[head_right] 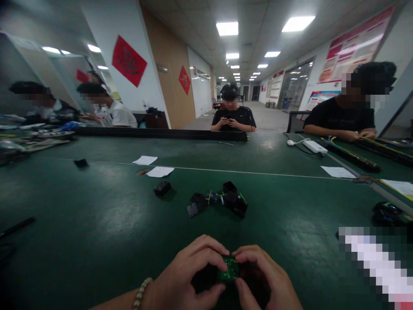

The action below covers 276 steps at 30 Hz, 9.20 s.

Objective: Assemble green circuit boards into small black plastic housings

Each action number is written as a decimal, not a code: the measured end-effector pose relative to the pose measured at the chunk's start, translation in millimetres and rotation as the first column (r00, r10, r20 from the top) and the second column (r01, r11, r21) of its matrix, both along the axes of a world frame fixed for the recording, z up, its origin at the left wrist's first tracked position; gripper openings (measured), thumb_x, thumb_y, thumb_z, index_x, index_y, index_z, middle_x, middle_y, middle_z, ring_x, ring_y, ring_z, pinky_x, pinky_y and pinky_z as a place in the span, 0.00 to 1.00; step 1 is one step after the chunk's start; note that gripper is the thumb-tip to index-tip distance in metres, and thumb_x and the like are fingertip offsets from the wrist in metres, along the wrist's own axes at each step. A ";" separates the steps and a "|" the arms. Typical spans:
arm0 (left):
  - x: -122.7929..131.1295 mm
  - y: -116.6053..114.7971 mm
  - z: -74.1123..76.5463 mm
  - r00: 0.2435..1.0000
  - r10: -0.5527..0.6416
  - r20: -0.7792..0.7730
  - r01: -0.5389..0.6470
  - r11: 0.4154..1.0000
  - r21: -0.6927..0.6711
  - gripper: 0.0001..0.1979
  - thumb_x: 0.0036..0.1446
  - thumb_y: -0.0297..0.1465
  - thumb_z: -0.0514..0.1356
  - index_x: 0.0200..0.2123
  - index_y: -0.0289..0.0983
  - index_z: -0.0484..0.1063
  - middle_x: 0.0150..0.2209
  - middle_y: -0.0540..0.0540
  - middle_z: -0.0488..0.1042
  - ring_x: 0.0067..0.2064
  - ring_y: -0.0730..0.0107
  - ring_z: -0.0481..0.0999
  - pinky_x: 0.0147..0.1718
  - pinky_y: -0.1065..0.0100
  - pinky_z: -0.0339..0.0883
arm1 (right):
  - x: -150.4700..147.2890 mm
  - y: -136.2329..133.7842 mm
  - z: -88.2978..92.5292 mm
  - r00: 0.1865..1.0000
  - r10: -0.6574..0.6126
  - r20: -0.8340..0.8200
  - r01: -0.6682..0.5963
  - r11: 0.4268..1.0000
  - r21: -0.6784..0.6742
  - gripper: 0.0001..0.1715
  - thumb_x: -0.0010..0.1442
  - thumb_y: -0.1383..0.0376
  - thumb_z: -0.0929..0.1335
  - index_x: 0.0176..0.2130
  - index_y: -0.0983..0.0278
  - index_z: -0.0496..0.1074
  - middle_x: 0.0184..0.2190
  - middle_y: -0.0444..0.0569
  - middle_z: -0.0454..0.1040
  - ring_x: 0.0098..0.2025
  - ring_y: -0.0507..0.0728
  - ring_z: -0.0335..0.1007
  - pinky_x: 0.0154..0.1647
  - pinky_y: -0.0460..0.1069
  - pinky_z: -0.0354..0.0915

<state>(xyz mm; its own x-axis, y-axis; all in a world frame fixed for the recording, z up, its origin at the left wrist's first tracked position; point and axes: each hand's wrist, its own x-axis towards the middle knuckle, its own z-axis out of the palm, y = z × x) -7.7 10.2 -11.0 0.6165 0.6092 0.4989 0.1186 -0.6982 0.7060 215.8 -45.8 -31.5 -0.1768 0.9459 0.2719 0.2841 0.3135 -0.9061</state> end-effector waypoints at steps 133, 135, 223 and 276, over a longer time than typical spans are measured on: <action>-0.9 -1.7 13.0 0.998 -0.056 -0.032 0.056 0.998 0.001 0.15 0.58 0.23 0.62 0.49 0.36 0.74 0.50 0.38 0.73 0.50 0.59 0.77 0.49 0.59 0.76 | -3.9 -11.7 12.2 0.988 -0.128 0.081 0.114 0.981 0.158 0.28 0.61 0.71 0.72 0.59 0.53 0.71 0.48 0.48 0.83 0.47 0.58 0.85 0.46 0.48 0.82; -1.6 -1.4 13.0 0.998 -0.053 -0.042 0.052 0.999 -0.007 0.15 0.58 0.23 0.62 0.49 0.37 0.74 0.51 0.38 0.72 0.50 0.59 0.76 0.49 0.59 0.76 | -4.4 -11.9 12.6 0.986 -0.137 0.094 0.121 0.980 0.159 0.29 0.61 0.71 0.72 0.59 0.54 0.71 0.48 0.49 0.83 0.47 0.59 0.85 0.46 0.50 0.83; 7.0 -1.8 1.5 0.973 -0.032 0.227 -0.048 0.941 0.336 0.18 0.56 0.35 0.64 0.48 0.36 0.71 0.41 0.40 0.77 0.41 0.59 0.79 0.42 0.58 0.78 | -62.7 145.0 52.6 0.752 0.056 0.657 -0.308 0.911 0.274 0.17 0.55 0.73 0.74 0.45 0.63 0.81 0.49 0.56 0.85 0.56 0.67 0.76 0.60 0.64 0.68; -3.1 2.1 14.7 0.996 -0.087 -0.014 0.087 0.996 0.014 0.20 0.51 0.23 0.65 0.49 0.36 0.73 0.44 0.41 0.77 0.44 0.60 0.78 0.43 0.60 0.77 | 6.4 6.4 24.5 0.963 -0.232 -0.135 0.192 0.948 -0.255 0.17 0.62 0.52 0.74 0.40 0.63 0.77 0.30 0.47 0.79 0.27 0.54 0.80 0.28 0.48 0.79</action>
<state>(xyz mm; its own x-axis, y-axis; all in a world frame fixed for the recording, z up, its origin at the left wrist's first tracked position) -10.7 12.3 3.7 0.6731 0.5460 0.4988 0.0663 -0.7164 0.6946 222.2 -39.4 -7.0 0.0626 0.9971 0.0431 0.1643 0.0323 -0.9859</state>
